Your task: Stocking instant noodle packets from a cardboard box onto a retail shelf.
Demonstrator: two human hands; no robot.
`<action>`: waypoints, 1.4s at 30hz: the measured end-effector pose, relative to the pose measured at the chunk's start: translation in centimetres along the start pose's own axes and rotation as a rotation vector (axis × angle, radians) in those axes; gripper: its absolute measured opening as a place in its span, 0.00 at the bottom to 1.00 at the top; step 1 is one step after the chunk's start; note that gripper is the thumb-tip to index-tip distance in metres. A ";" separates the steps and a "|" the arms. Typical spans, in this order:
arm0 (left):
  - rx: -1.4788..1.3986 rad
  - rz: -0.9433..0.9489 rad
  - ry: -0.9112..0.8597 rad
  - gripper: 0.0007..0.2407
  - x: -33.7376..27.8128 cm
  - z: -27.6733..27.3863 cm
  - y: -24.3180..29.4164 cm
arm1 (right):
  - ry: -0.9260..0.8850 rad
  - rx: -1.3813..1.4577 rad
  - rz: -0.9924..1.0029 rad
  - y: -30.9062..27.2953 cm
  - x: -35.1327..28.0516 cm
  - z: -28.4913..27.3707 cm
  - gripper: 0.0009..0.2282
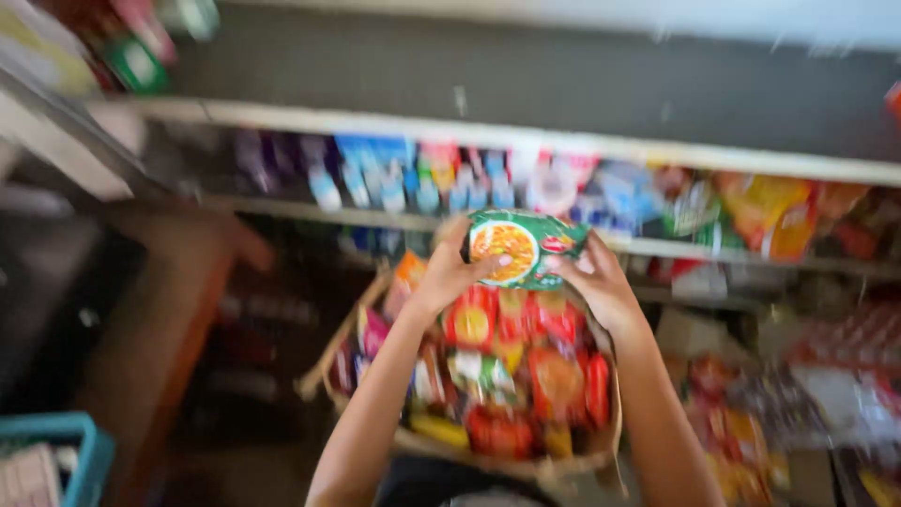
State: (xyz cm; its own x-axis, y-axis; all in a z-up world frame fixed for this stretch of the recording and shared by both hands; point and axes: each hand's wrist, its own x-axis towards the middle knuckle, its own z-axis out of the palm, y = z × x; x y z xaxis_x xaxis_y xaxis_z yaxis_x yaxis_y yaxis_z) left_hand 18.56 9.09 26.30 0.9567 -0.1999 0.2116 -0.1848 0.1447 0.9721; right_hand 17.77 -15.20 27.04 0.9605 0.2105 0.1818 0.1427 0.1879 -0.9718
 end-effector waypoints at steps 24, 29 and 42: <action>1.761 0.389 0.272 0.55 23.6 -9.5 16.2 | 0.756 -1.181 -0.979 -19.6 33.7 9.1 0.30; 1.779 0.408 0.278 0.54 23.4 -9.7 16.2 | 0.665 -1.340 -1.011 -19.0 33.1 8.8 0.16; 1.630 0.646 0.481 0.47 21.3 -9.9 12.4 | 0.617 -1.140 -1.041 -9.7 20.8 8.3 0.22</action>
State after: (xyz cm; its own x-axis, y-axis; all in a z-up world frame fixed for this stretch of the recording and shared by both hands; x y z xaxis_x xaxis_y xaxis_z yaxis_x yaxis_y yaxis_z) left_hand 38.90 16.21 41.91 0.5736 -0.1941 0.7958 -0.2395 -0.9688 -0.0636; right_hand 34.37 -4.73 41.49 0.2530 0.0142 0.9674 0.5638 -0.8147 -0.1355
